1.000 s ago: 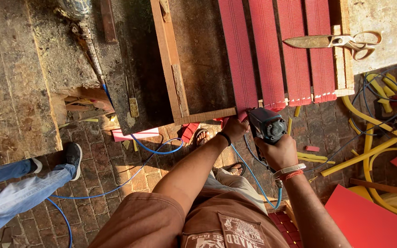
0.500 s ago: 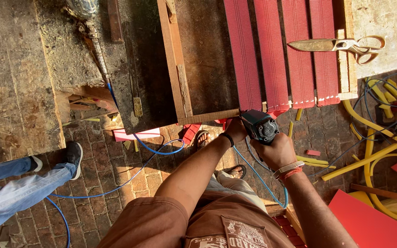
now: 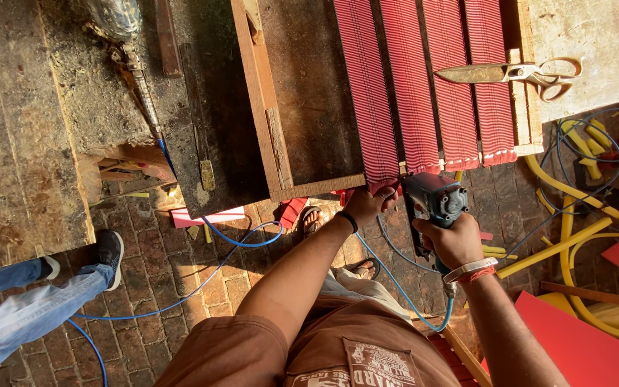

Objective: The person stretches red elastic webbing strips across a wooden frame on a workbench, pulls them taut, and fastens them with a pneumatic nail gun, cutting the webbing with scissors and adding more strips to cover the frame.

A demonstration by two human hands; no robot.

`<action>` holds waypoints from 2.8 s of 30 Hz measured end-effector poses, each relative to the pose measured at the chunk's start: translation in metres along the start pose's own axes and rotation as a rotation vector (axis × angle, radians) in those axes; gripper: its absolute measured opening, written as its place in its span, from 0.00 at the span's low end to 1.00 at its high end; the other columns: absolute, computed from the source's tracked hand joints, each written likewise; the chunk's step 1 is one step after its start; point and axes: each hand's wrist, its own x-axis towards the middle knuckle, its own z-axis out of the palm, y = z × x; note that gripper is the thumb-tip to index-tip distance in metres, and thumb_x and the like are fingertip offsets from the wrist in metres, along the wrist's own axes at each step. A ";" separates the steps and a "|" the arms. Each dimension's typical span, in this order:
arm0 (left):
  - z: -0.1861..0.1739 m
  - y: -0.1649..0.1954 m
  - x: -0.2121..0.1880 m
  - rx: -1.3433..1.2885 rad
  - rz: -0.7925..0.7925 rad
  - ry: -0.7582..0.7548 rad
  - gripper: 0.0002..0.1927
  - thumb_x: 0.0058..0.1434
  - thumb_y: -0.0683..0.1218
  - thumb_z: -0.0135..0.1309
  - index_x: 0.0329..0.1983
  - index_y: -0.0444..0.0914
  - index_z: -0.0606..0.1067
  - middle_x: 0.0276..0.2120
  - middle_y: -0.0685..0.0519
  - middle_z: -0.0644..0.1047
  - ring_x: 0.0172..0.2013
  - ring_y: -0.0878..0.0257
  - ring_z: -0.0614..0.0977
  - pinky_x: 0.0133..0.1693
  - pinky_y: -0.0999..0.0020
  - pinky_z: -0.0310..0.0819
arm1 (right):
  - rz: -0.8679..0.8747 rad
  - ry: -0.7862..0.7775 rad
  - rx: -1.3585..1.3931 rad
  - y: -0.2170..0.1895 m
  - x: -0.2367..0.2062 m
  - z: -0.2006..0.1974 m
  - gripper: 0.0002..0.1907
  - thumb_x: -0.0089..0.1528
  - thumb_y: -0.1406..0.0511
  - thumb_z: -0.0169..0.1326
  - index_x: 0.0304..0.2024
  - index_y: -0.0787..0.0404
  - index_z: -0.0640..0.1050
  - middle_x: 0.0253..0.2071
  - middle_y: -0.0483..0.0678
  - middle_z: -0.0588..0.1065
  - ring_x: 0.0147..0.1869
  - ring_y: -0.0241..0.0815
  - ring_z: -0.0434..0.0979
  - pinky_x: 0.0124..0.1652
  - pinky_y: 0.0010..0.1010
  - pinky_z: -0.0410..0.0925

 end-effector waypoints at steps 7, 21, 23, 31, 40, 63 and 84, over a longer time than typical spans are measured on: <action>0.000 0.004 -0.001 0.102 -0.052 -0.008 0.14 0.76 0.49 0.46 0.41 0.37 0.78 0.27 0.57 0.78 0.27 0.69 0.79 0.32 0.69 0.78 | 0.013 -0.031 -0.098 0.008 0.008 -0.007 0.10 0.55 0.63 0.64 0.34 0.64 0.84 0.21 0.47 0.79 0.22 0.37 0.78 0.26 0.31 0.71; -0.011 0.067 -0.025 0.694 -0.460 -0.177 0.26 0.66 0.60 0.60 0.35 0.30 0.75 0.25 0.48 0.76 0.24 0.63 0.77 0.28 0.62 0.72 | -0.371 0.066 -0.111 0.014 0.071 -0.194 0.41 0.51 0.65 0.67 0.68 0.47 0.73 0.37 0.47 0.82 0.38 0.34 0.78 0.39 0.31 0.71; -0.010 0.090 -0.033 0.831 -0.366 -0.195 0.23 0.70 0.58 0.54 0.34 0.34 0.84 0.25 0.50 0.79 0.26 0.66 0.79 0.32 0.68 0.72 | -0.389 0.096 -0.332 0.001 0.116 -0.234 0.39 0.52 0.62 0.69 0.67 0.42 0.73 0.38 0.49 0.83 0.39 0.39 0.82 0.41 0.34 0.73; 0.044 0.145 0.007 0.417 -0.335 0.399 0.15 0.67 0.49 0.54 0.47 0.34 0.82 0.35 0.47 0.85 0.35 0.63 0.86 0.38 0.66 0.81 | -1.065 0.055 -0.783 -0.149 0.367 -0.279 0.31 0.61 0.57 0.65 0.67 0.38 0.76 0.46 0.53 0.81 0.45 0.56 0.82 0.41 0.45 0.73; 0.137 0.037 0.039 0.552 -0.426 0.474 0.30 0.66 0.58 0.56 0.55 0.27 0.72 0.53 0.39 0.80 0.55 0.49 0.81 0.57 0.55 0.75 | -1.404 0.213 -0.639 -0.117 0.398 -0.241 0.23 0.60 0.62 0.65 0.59 0.46 0.82 0.60 0.48 0.79 0.60 0.52 0.78 0.50 0.42 0.73; 0.147 -0.001 0.030 0.233 -0.269 0.739 0.21 0.59 0.59 0.63 0.36 0.35 0.82 0.25 0.52 0.80 0.29 0.62 0.81 0.35 0.62 0.73 | -0.479 -0.434 -1.262 -0.024 0.322 -0.295 0.28 0.66 0.43 0.59 0.36 0.62 0.84 0.30 0.54 0.80 0.34 0.47 0.80 0.34 0.35 0.69; 0.151 0.006 0.017 0.195 -0.312 0.822 0.20 0.61 0.56 0.63 0.43 0.34 0.82 0.34 0.45 0.85 0.35 0.58 0.84 0.41 0.60 0.77 | -0.391 -1.159 -1.063 0.044 0.297 -0.193 0.28 0.58 0.48 0.60 0.50 0.60 0.80 0.24 0.47 0.74 0.24 0.35 0.71 0.26 0.27 0.71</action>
